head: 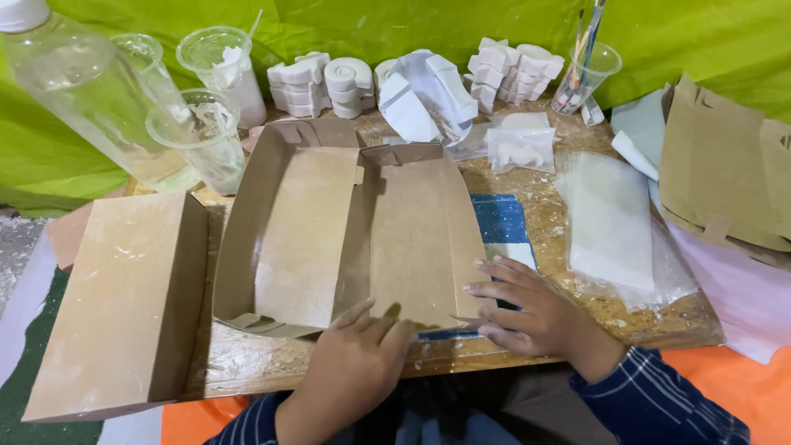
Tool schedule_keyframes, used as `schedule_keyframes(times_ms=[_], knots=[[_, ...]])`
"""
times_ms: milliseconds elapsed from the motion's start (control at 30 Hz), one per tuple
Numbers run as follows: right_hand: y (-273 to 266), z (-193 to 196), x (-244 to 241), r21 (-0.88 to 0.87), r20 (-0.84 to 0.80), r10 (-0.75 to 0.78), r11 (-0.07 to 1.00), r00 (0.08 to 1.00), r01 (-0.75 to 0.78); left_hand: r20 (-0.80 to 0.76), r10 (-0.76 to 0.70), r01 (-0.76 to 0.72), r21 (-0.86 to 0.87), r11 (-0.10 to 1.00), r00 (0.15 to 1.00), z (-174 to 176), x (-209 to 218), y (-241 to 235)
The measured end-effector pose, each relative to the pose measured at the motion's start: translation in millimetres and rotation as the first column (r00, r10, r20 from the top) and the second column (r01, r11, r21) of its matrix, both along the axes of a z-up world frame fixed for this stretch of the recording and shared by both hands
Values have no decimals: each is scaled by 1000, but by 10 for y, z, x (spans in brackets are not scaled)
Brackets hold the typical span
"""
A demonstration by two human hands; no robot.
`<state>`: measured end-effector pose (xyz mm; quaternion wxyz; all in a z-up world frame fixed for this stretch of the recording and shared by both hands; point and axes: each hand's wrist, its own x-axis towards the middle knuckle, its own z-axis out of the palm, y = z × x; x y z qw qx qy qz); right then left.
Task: The person folds a flat cardboard box into shape, then places several small white items wrapped in plastic and a wooden stick into the box. The person closes the box and sets it aside. Finally, the person picks up a white star-shaped object and uses a wooden stick to apply a white substance to its surface.
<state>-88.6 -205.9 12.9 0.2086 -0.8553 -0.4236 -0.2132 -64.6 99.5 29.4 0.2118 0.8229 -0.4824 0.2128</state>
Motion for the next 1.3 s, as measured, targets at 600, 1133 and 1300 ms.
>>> schedule_keyframes(times_ms=[600, 1133, 1300], knots=[[-38, -408, 83, 256, 143, -196, 954, 970, 155, -724, 354, -27, 422, 906, 592, 594, 749, -458], [80, -341, 47, 162, 309, -232, 969, 922, 189, -883, 39, 205, 151, 967, 467, 529, 638, -465], [140, -257, 23, 139, 315, -228, 971, 921, 193, -859, -44, 119, 20, 993, 510, 572, 625, -447]])
